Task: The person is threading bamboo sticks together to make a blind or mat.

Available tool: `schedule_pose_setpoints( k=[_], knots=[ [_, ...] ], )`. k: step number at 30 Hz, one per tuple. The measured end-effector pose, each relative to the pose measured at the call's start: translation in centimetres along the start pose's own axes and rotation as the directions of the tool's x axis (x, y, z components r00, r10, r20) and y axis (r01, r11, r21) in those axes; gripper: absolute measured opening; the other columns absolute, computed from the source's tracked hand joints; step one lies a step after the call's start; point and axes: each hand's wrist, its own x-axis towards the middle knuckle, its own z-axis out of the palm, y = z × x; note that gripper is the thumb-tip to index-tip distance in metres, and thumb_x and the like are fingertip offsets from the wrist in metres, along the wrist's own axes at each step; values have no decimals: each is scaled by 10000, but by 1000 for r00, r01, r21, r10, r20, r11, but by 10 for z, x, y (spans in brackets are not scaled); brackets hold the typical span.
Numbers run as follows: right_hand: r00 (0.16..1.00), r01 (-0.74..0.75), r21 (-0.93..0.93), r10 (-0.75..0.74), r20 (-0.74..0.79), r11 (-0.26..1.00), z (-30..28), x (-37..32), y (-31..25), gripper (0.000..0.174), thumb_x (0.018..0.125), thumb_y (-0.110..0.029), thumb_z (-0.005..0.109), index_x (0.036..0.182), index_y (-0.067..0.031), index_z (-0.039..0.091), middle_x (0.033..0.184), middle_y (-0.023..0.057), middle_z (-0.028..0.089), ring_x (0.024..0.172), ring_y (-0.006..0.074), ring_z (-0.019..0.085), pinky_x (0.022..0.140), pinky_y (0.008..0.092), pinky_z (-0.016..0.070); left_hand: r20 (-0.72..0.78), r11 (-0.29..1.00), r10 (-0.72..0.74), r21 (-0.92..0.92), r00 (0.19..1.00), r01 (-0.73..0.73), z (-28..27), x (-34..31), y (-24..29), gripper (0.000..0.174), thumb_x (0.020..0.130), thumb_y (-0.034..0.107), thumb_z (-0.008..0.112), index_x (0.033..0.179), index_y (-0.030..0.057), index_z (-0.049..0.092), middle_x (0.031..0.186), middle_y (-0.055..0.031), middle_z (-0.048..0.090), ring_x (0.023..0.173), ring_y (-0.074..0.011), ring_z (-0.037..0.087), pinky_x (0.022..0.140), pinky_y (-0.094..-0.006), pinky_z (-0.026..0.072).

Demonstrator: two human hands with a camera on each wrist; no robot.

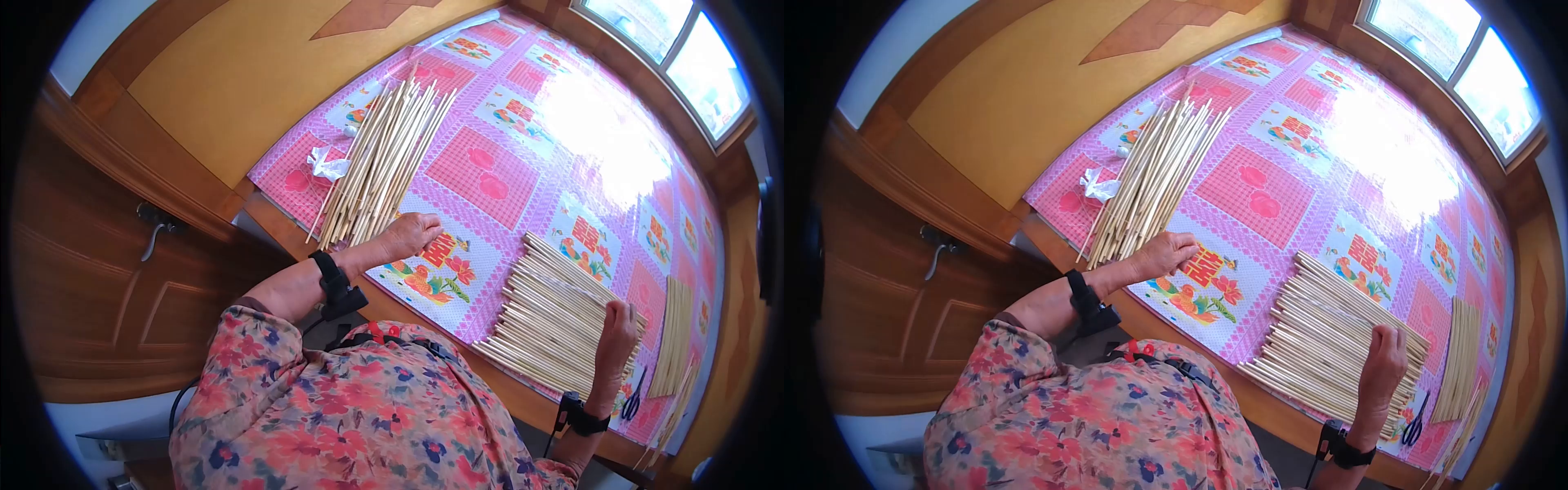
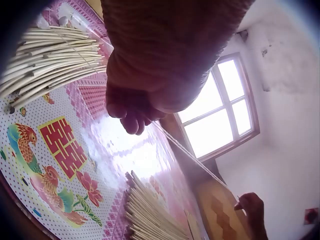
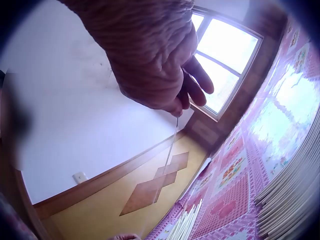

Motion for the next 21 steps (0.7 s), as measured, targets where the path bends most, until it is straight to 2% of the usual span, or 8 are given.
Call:
schedule_pose_setpoints(
  k=[2,4,5,9,11,14,18,21],
  knots=[
    [1000,-7,-57,6,-15,998,-1,-7,22,38,804,-42,527,806,-21,496,734,123,484,677,295,506,582,371,395,-60,999,37,27,998,-35,-17,0,-6,232,873,208,474,717,40,509,527,14,481,442,-52,461,425,-210,402],
    [987,-156,-77,152,-55,985,-2,-16,48,50,822,-65,512,824,-17,501,761,135,501,716,311,515,612,373,410,-137,996,71,66,988,-62,-34,2,-15,224,871,205,480,719,44,515,530,20,464,464,-44,430,448,-214,379],
    [987,-153,-75,149,-57,985,-4,-20,60,50,822,-65,512,824,-17,501,761,135,501,716,311,515,612,373,410,-182,994,108,46,977,-101,-40,6,-23,233,873,202,479,706,42,509,544,23,462,483,-45,426,461,-216,369],
    [985,-165,-145,155,-73,976,-15,-38,109,106,849,-110,490,843,-6,507,797,149,526,735,319,520,640,381,419,-171,996,88,34,981,-84,-69,3,-6,219,872,184,483,718,34,524,567,30,471,512,-45,442,484,-215,380],
    [963,-271,-200,264,-59,942,-22,-50,129,141,863,-126,470,850,7,512,795,161,524,741,316,522,667,363,417,-192,991,121,80,974,-108,-77,7,-9,214,872,187,483,723,44,538,546,39,455,491,-39,423,462,-205,363],
    [949,-315,-225,311,-57,922,-36,-70,158,138,865,-128,469,859,4,507,795,165,526,740,330,524,658,373,414,-142,996,75,-26,987,-80,-89,8,-3,215,865,211,503,718,58,542,536,48,451,474,-20,410,435,-183,343],
    [938,-342,-274,346,-35,899,-50,-94,180,143,870,-135,460,861,3,496,810,164,519,741,335,518,655,383,409,-66,997,71,-10,995,-72,-92,19,-14,213,867,218,509,731,61,554,541,50,467,450,-22,412,413,-176,336],
    [916,-389,-303,400,-31,870,-57,-101,175,155,871,-145,458,858,5,495,828,164,521,756,333,518,663,388,405,30,996,-54,-68,998,56,-83,28,-12,221,853,209,527,716,39,557,538,20,483,466,-52,450,443,-211,380]
  ],
)
